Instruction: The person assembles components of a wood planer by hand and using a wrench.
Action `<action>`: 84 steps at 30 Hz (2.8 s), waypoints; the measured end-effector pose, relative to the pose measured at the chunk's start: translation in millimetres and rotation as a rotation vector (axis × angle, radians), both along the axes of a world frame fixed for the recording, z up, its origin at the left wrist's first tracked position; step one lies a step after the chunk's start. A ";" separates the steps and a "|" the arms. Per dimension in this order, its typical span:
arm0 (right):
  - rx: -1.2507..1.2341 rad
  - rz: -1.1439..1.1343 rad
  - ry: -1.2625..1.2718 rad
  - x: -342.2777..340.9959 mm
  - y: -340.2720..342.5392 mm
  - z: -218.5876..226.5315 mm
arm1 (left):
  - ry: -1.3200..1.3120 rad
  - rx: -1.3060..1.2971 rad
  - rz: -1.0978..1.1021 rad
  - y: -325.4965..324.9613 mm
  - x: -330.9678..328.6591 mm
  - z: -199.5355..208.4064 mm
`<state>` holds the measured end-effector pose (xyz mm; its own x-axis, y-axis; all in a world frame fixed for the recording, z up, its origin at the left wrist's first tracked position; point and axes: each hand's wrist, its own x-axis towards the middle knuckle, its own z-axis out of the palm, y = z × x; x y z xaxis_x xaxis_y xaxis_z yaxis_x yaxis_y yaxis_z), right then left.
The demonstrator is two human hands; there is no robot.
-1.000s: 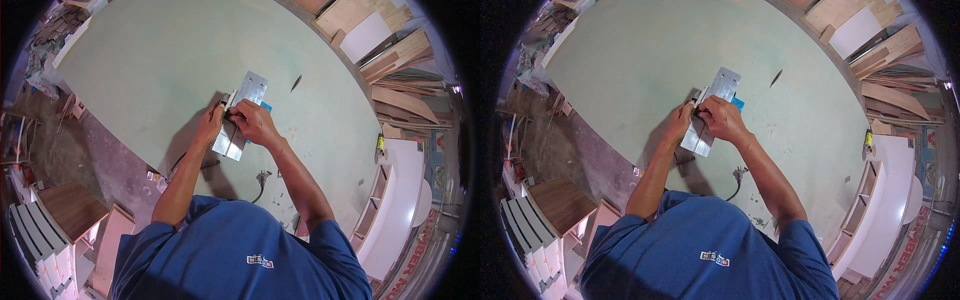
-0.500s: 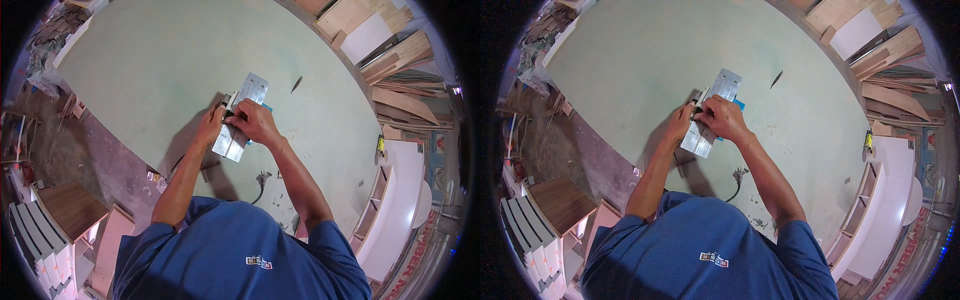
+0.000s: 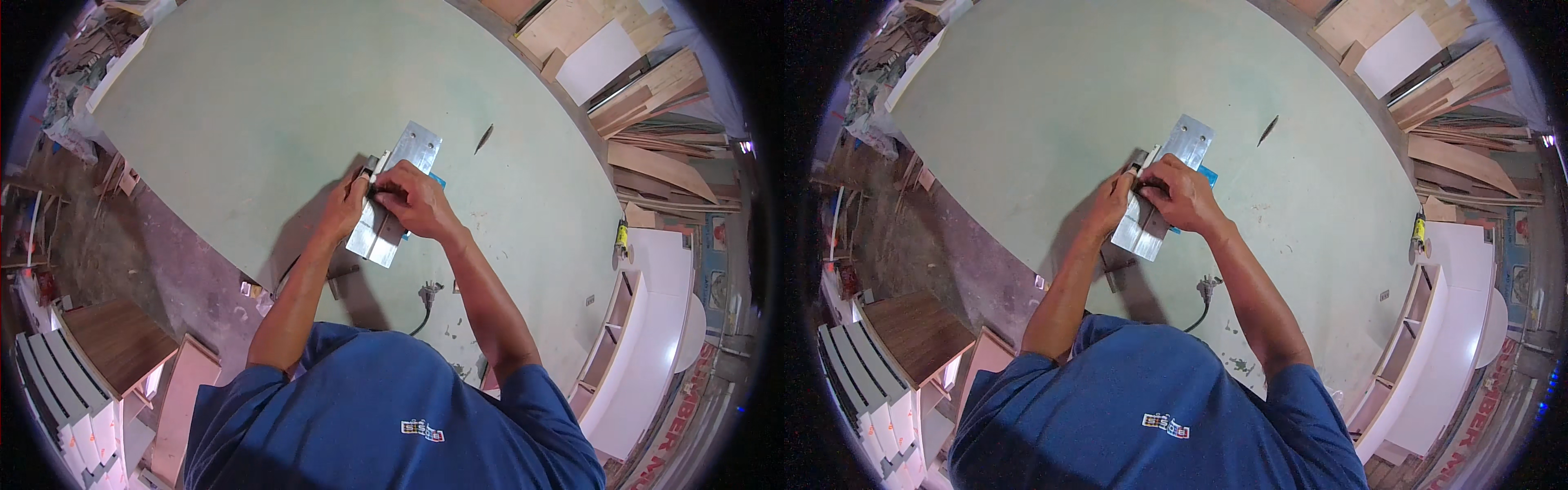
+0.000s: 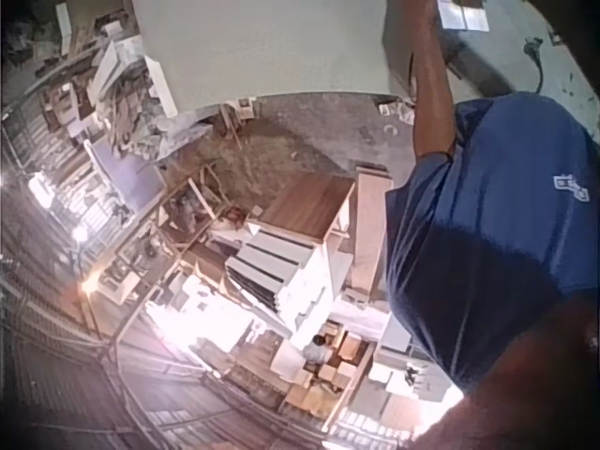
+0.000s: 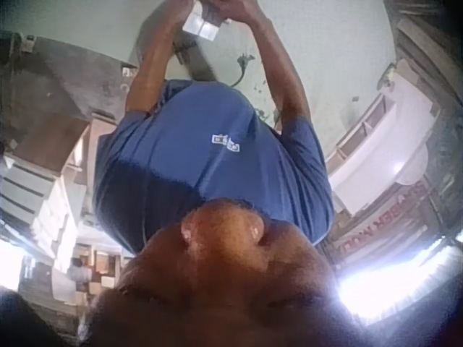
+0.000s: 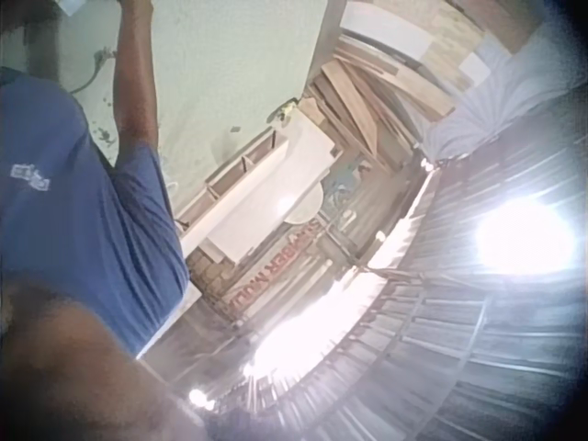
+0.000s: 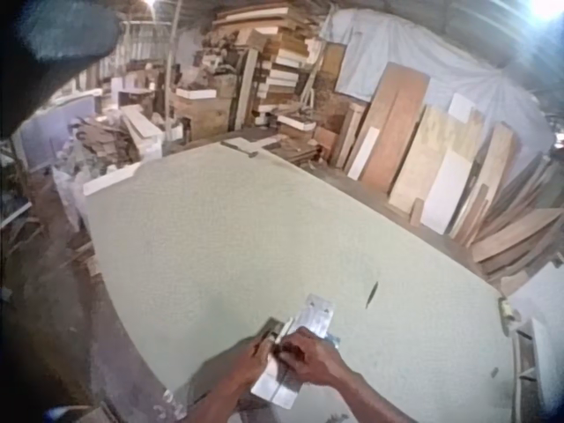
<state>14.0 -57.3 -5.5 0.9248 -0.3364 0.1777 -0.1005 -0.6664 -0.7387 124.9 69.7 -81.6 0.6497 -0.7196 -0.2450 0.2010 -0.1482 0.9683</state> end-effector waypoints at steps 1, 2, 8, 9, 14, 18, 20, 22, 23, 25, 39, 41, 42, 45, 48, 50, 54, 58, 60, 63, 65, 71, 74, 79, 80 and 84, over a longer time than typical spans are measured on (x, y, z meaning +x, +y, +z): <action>-0.002 -0.007 0.002 -1.7 -3.2 -4.8 | 0.011 0.009 -0.011 -0.5 -0.6 2.0; -0.034 -0.006 0.048 1.3 -2.6 -5.3 | 0.019 0.019 -0.016 1.1 0.6 5.2; -0.038 -0.055 0.158 4.0 6.8 15.3 | 0.031 0.053 -0.008 2.9 1.8 -1.6; 0.030 -0.052 0.081 2.5 7.0 16.4 | 0.031 0.055 -0.008 2.8 1.1 1.1; -0.069 -0.036 0.161 4.8 1.1 2.7 | 0.022 0.037 -0.060 3.3 7.7 -5.6; -0.030 -0.084 0.125 1.8 5.0 13.2 | 0.013 0.031 -0.014 1.7 1.8 -3.0; -0.019 -0.034 0.108 0.2 0.1 8.0 | -0.047 0.016 -0.022 -0.9 1.6 -3.0; -0.013 0.008 0.092 -0.3 -3.5 3.4 | -0.040 0.017 -0.041 -0.5 5.2 -6.3; -0.057 -0.001 0.135 3.0 -2.2 3.8 | -0.032 0.018 -0.055 0.0 6.8 -8.3; -0.104 -0.011 0.178 3.7 -0.9 7.1 | 0.024 0.027 -0.063 -0.2 6.9 -12.1; 0.063 -0.100 0.172 1.6 6.3 16.5 | -0.032 0.037 -0.011 2.5 1.6 5.6; 0.019 -0.039 0.108 2.2 -0.2 7.3 | -0.038 0.047 -0.024 2.7 2.8 12.4; -0.028 0.019 0.045 0.6 -3.1 4.1 | -0.043 0.053 -0.040 1.2 2.0 14.6; -0.109 -0.036 0.140 5.4 2.8 1.8 | -0.038 0.064 -0.038 4.4 7.6 2.6; -0.060 -0.071 0.126 4.0 5.9 4.7 | -0.020 0.041 0.011 1.4 0.4 6.4; 0.008 -0.106 0.094 1.3 3.2 4.3 | -0.035 0.022 0.060 0.3 -0.9 7.5; -0.031 -0.031 0.103 3.2 -0.4 -0.6 | -0.027 0.041 -0.026 2.4 7.0 -2.3; -0.049 -0.091 0.211 6.0 3.0 4.7 | 0.018 0.064 -0.041 3.0 8.4 -7.6; 0.014 -0.076 0.127 1.8 1.5 3.7 | 0.002 0.051 -0.022 0.3 2.7 1.9; 0.040 -0.041 0.051 1.2 -3.9 -4.8 | -0.010 0.013 -0.014 -2.2 3.3 -2.5; 0.010 -0.014 0.061 4.1 -2.7 -3.8 | -0.030 0.071 -0.049 0.9 9.6 -7.8; 0.102 -0.112 0.148 0.6 1.2 6.4 | -0.056 0.049 -0.039 0.7 3.1 9.8; 0.020 0.021 -0.001 0.1 -5.4 -4.7 | -0.092 0.098 -0.035 2.1 7.0 4.1; -0.027 -0.130 0.129 3.8 2.0 1.0 | -0.037 0.030 0.029 -2.3 2.2 2.3; 0.042 -0.141 0.114 3.1 5.4 6.2 | -0.012 0.004 0.012 -3.5 1.7 0.6; 0.048 -0.021 0.122 2.1 -0.4 3.4 | -0.050 0.040 -0.020 1.0 7.9 -4.5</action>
<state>16.1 -57.7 -2.1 0.9312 -0.3615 0.0477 -0.2051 -0.6276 -0.7510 132.8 70.7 -86.1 0.6476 -0.7227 -0.2413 0.1490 -0.1904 0.9703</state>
